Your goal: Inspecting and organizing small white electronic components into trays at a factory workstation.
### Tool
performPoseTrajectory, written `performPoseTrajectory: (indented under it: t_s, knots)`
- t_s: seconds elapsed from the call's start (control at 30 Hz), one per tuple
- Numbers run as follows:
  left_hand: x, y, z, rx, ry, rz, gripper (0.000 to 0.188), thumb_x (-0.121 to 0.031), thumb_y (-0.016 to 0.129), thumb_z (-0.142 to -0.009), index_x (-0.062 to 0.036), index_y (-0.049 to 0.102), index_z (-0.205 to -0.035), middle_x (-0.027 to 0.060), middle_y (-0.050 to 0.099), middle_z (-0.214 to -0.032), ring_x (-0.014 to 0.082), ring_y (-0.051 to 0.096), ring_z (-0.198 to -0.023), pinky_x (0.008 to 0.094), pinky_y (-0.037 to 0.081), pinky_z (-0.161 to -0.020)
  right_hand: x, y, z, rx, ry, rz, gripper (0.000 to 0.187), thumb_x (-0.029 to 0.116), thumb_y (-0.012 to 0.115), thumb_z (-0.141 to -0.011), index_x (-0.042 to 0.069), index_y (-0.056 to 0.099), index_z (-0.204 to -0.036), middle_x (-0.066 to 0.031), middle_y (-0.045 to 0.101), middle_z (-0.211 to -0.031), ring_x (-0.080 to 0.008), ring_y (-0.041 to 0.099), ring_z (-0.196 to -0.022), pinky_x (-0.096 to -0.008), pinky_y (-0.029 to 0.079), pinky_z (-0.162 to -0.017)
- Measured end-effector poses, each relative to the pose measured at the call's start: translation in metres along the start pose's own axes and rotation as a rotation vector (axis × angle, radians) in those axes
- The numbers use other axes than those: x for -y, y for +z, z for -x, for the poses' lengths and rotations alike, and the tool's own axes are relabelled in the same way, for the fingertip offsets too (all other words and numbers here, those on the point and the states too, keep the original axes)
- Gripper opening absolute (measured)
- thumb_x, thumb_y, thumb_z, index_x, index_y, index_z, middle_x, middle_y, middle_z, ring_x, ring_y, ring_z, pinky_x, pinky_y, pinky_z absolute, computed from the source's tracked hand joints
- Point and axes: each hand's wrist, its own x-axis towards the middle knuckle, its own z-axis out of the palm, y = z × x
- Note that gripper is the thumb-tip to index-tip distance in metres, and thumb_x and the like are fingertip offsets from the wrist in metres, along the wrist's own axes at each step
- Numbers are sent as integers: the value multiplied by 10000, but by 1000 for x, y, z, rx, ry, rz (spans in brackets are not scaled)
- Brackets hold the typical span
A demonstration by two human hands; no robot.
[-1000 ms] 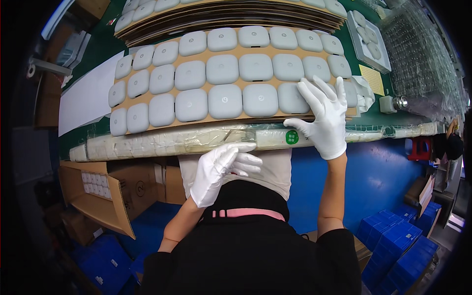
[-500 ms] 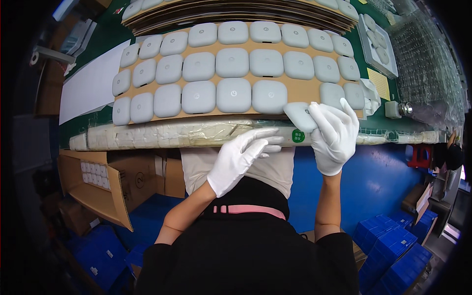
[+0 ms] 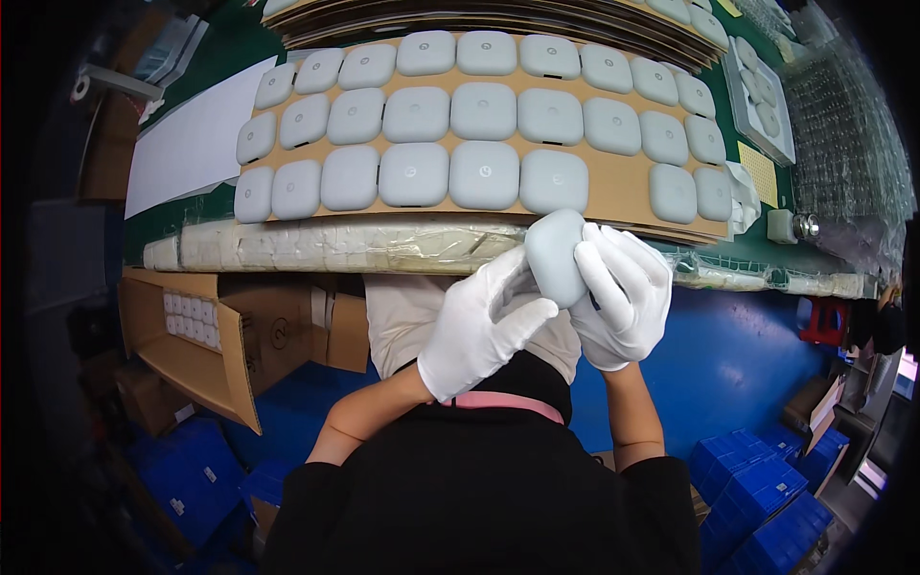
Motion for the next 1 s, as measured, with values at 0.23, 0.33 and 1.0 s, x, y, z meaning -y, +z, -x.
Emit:
performPoseTrajectory:
  t_s: [0.23,0.33,1.0]
  knots:
    - [2,-2,2,-33,-169,103,451,-17,675,-878,80,520,-1291,169,649,-1174,200,633,-1051,300,507,-954,-1,10,7,-36,-113,40,535,62,750,-621,133,661,-1144,-73,615,-1225,-232,620,-1020,-372,525,-850]
    - [11,-8,5,-24,-153,8,448,-27,688,-874,70,530,-1282,152,661,-1163,194,641,-1034,290,506,-952,0,16,12,-117,-19,20,604,71,785,-622,129,631,-1203,-100,602,-1258,-236,612,-1059,-376,522,-857]
    - [0,-24,-9,103,-250,363,575,-219,589,-960,11,395,-1450,143,463,-1456,215,468,-1307,315,346,-1109,1,1,-13,175,226,-531,955,320,911,-502,71,539,-1346,-147,586,-1327,-255,604,-1128,-365,467,-967]
